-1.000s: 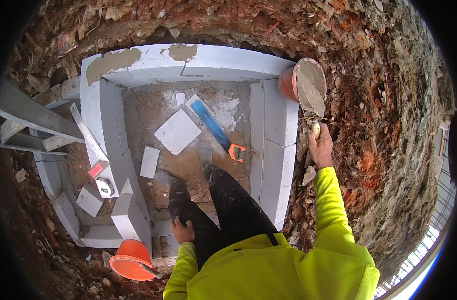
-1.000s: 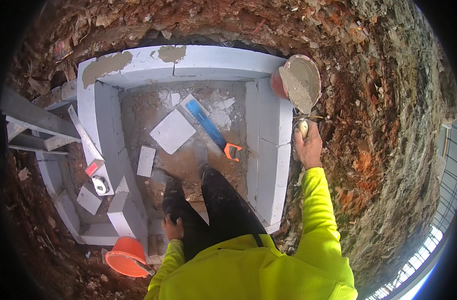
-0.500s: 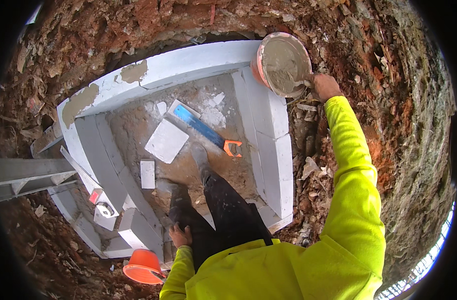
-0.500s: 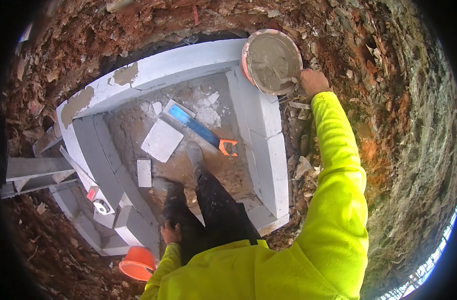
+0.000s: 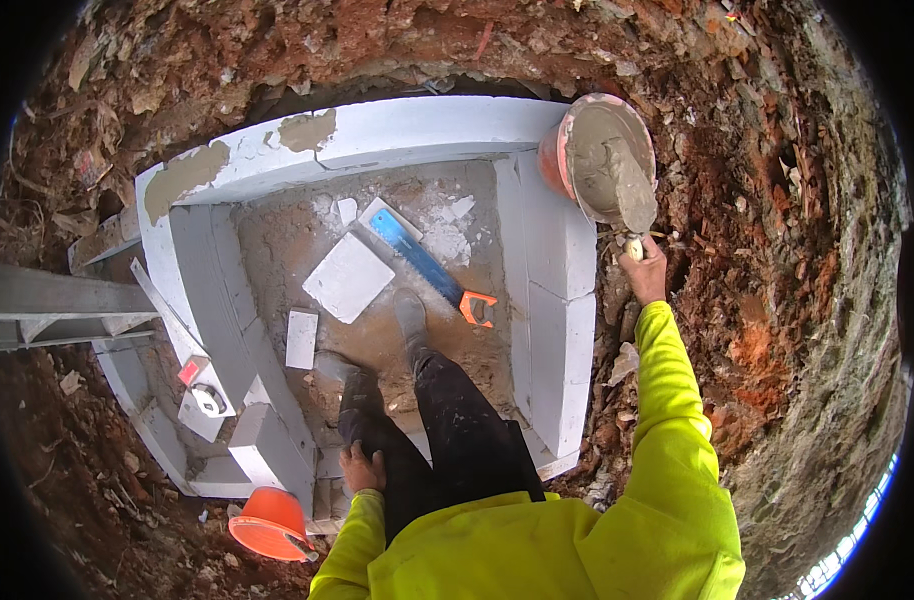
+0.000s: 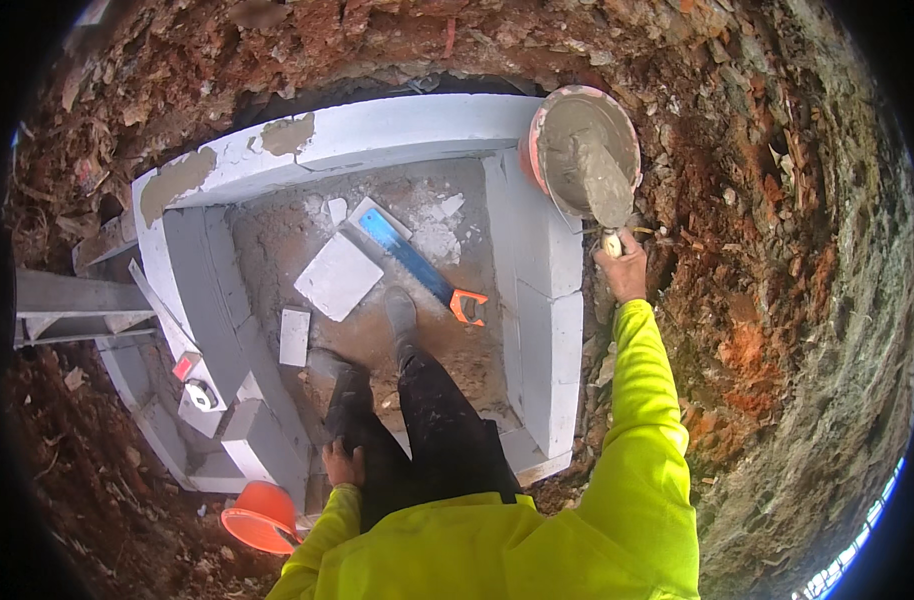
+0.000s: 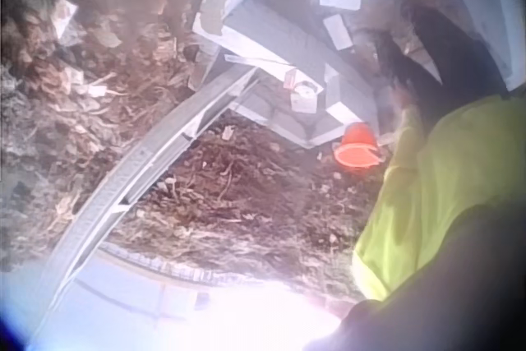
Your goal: The person places concrete blocks into a circular foundation, taps them with a hammer, and applies mortar between the blocks using a trowel. The person also scoops mortar from a bucket and spreads it along the joints of the block structure.
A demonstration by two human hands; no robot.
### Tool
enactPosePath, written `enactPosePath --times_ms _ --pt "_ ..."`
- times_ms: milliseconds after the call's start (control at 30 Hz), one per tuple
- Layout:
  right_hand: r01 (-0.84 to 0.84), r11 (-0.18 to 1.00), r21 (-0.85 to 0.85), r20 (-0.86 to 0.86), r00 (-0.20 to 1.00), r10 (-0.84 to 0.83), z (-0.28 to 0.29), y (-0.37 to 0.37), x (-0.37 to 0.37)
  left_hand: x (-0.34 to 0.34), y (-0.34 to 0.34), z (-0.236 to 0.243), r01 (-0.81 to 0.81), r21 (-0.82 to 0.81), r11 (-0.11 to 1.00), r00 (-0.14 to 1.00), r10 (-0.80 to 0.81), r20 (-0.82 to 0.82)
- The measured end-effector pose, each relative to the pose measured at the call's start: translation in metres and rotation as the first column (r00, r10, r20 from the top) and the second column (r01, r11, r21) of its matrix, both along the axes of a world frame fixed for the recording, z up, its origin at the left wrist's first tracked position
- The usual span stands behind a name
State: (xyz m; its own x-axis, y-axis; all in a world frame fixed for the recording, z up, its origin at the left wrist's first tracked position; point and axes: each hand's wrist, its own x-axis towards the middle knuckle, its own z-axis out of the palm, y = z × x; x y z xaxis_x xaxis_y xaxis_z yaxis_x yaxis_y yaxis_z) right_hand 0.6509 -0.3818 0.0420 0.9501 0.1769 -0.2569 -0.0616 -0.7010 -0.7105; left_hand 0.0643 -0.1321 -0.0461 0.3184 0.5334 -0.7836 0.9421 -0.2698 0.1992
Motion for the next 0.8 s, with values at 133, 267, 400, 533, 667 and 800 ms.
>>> enactPosePath --times_ms 133,267,400,533,667,800 --pt "-0.062 0.998 0.011 0.129 0.99 0.06 -0.01 0.035 -0.046 0.008 0.019 0.013 -0.043 0.0 0.999 0.998 0.043 -0.051" --pt "-0.117 0.985 0.126 -0.043 0.991 0.123 -0.036 0.143 -0.109 -0.007 0.032 0.02 -0.093 0.004 0.996 0.995 0.093 -0.041" --pt "-0.422 0.89 0.172 -0.183 0.874 0.45 -0.087 0.272 -0.18 -0.043 0.025 0.014 -0.223 -0.006 0.975 0.975 0.223 -0.003" --pt "-0.505 0.807 0.307 -0.311 0.748 0.586 -0.166 0.39 -0.236 -0.065 0.032 0.016 -0.362 -0.067 0.93 0.93 0.365 0.037" --pt "-0.693 0.716 0.082 -0.296 0.669 0.682 -0.218 0.502 -0.255 -0.083 0.035 0.012 -0.446 -0.064 0.893 0.89 0.45 0.068" --pt "-0.726 0.683 -0.08 -0.448 0.638 0.626 -0.224 0.593 -0.242 -0.097 0.043 0.01 -0.512 -0.084 0.855 0.851 0.518 0.09"
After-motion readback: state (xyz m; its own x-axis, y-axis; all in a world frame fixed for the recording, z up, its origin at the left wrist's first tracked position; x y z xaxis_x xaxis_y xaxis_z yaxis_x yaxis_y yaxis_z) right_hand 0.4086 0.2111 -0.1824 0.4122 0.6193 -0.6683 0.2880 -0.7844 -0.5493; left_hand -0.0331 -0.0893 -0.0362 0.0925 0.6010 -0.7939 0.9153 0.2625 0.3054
